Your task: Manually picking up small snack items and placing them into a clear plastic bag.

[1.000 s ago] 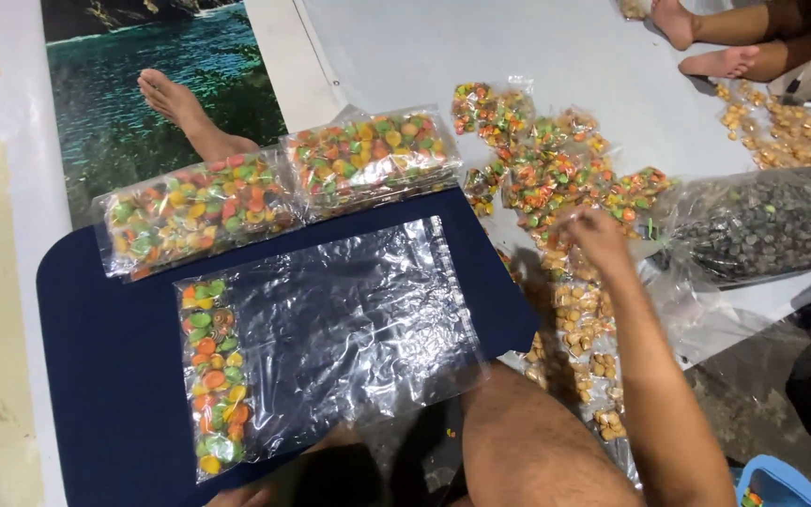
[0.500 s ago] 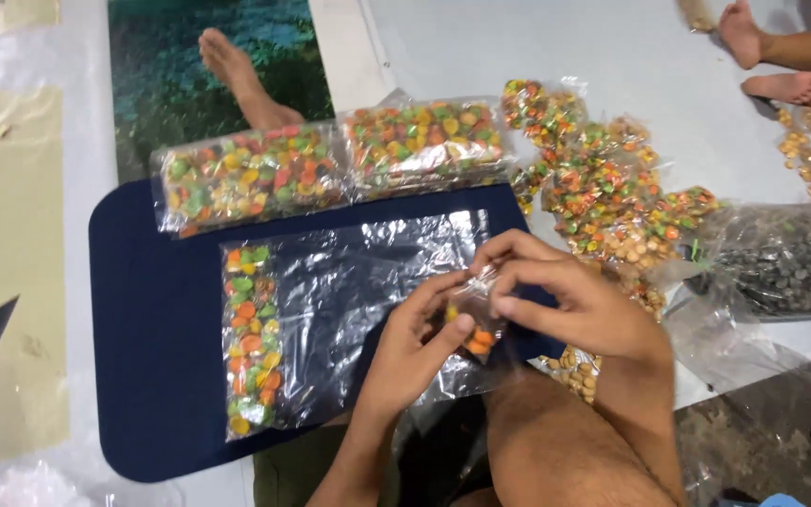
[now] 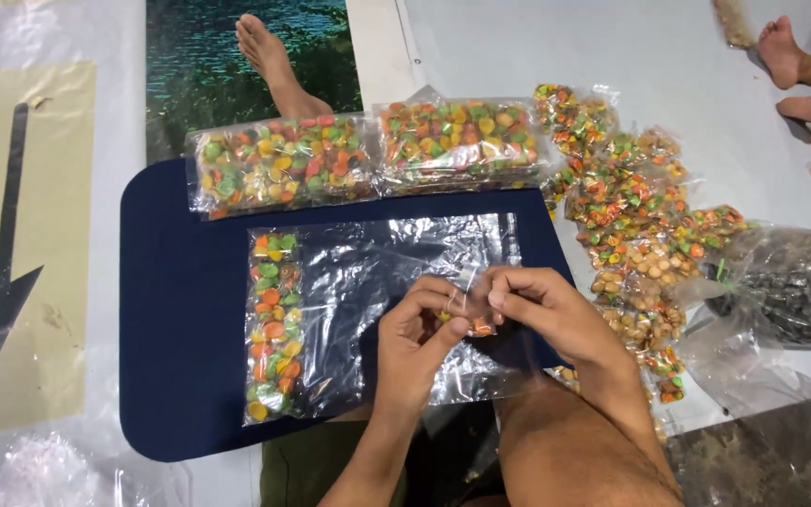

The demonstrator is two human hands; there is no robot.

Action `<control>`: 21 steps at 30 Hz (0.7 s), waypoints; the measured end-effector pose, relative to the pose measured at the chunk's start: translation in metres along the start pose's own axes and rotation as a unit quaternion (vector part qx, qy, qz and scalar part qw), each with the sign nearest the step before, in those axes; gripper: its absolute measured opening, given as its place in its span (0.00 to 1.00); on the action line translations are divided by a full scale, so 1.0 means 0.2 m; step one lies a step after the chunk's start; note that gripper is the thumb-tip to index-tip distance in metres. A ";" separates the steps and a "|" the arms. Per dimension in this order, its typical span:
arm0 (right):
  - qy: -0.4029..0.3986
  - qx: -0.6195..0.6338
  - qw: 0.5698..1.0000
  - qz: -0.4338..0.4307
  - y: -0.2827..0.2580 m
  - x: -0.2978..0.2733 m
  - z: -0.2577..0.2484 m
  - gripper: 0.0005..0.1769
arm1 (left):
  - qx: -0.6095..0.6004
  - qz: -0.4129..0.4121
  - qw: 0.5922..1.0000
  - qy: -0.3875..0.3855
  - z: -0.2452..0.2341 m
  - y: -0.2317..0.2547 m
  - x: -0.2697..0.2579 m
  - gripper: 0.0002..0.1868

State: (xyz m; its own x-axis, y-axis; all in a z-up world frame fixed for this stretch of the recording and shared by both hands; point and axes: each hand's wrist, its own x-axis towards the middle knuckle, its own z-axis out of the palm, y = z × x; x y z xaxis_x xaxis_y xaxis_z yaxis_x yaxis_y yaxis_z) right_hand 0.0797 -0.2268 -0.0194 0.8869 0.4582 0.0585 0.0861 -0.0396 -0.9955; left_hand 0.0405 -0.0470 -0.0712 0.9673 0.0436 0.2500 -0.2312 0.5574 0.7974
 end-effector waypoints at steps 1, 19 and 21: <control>0.006 0.022 1.000 0.019 0.03 -0.01 0.00 0.16 | -0.002 -0.004 1.000 0.006 0.01 0.00 -0.02 0.09; 0.010 -0.116 0.990 -0.078 -0.13 -0.01 0.06 0.08 | 0.133 -0.002 0.991 0.016 -0.02 0.05 0.06 0.06; 0.016 -0.120 0.990 -0.078 -0.13 -0.01 0.07 0.08 | 0.124 -0.016 0.992 0.029 0.00 0.06 0.05 0.06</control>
State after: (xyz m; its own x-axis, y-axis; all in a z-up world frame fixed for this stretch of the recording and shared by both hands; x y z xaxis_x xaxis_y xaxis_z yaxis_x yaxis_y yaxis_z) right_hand 0.0695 -0.2144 0.0051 0.8675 0.4477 0.2167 0.3253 -0.1811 -0.9281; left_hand 0.0468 -0.0397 -0.0605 0.9771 0.0812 0.1969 -0.2128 0.3384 0.9166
